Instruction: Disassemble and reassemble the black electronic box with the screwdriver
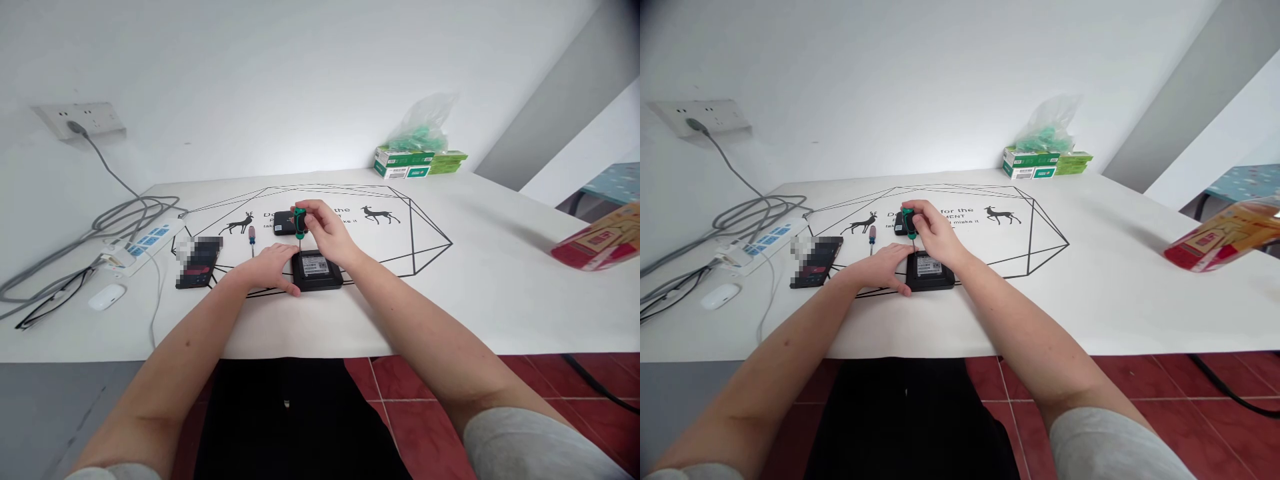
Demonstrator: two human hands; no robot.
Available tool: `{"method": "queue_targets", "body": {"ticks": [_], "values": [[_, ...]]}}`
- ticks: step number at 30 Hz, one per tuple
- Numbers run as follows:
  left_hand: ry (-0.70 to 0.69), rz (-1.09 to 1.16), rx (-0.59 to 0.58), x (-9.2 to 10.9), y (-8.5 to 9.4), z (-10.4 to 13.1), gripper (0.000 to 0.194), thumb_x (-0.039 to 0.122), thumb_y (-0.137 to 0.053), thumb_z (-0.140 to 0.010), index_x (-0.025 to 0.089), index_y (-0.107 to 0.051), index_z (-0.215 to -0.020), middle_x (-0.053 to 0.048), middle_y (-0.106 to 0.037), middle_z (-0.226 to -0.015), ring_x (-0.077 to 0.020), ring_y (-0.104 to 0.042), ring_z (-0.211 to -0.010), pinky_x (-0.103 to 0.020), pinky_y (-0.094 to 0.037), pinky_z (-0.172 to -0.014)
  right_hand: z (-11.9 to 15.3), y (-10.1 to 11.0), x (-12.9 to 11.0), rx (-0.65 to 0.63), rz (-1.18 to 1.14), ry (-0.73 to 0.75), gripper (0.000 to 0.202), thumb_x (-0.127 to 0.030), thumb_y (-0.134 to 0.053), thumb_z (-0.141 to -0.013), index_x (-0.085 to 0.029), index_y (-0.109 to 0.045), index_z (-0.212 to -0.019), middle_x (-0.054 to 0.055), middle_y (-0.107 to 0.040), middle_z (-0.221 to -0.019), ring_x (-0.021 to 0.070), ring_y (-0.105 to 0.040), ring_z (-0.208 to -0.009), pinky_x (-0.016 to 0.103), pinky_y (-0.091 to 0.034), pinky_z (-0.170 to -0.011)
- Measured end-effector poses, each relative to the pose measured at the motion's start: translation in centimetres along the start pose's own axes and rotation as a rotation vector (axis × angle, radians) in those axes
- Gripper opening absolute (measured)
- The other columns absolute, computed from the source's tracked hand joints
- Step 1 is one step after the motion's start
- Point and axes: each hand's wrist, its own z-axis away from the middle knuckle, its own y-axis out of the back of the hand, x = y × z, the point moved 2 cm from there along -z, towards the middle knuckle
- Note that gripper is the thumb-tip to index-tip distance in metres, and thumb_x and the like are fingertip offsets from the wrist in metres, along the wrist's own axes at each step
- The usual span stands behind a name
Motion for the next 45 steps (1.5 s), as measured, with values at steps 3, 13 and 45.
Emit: {"method": "queue_targets", "body": {"ticks": [3, 13, 45], "values": [[0.008, 0.012, 0.000, 0.1, 0.0, 0.0, 0.123, 0.087, -0.085, -0.072, 0.024, -0.043, -0.170, -0.017, -0.050, -0.172, -0.0470, -0.043, -0.157, -0.054, -0.038, -0.128, -0.1, 0.1, 0.0, 0.032, 0.044, 0.012, 0.040, -0.060, -0.065, -0.104, -0.033, -0.067, -0.134, 0.008, -0.073, -0.130, 0.0240, -0.070, -0.103, 0.048, -0.065, -0.093], [0.011, 0.004, -0.005, 0.1, 0.0, 0.0, 0.124, 0.086, -0.085, -0.072, 0.023, -0.042, -0.170, -0.018, -0.048, -0.173, -0.0463, -0.043, -0.158, -0.054, -0.036, -0.130, -0.1, 0.3, 0.1, 0.082, 0.107, 0.030, 0.040, -0.060, -0.060, -0.107, -0.034, -0.070, -0.136, 0.008, -0.069, -0.115, 0.0257, -0.067, -0.104, 0.048, -0.063, -0.092], [0.020, 0.011, 0.001, 0.1, 0.0, 0.2, 0.122, 0.083, -0.087, -0.072, 0.021, -0.044, -0.168, -0.019, -0.049, -0.172, -0.0457, -0.043, -0.158, -0.055, -0.037, -0.129, -0.1, 0.5, -1.2, 0.117, 0.212, 0.070, 0.028, -0.040, -0.055, -0.108, -0.027, -0.070, -0.127, 0.010, -0.072, -0.127, 0.0252, -0.068, -0.110, 0.048, -0.060, -0.099]]}}
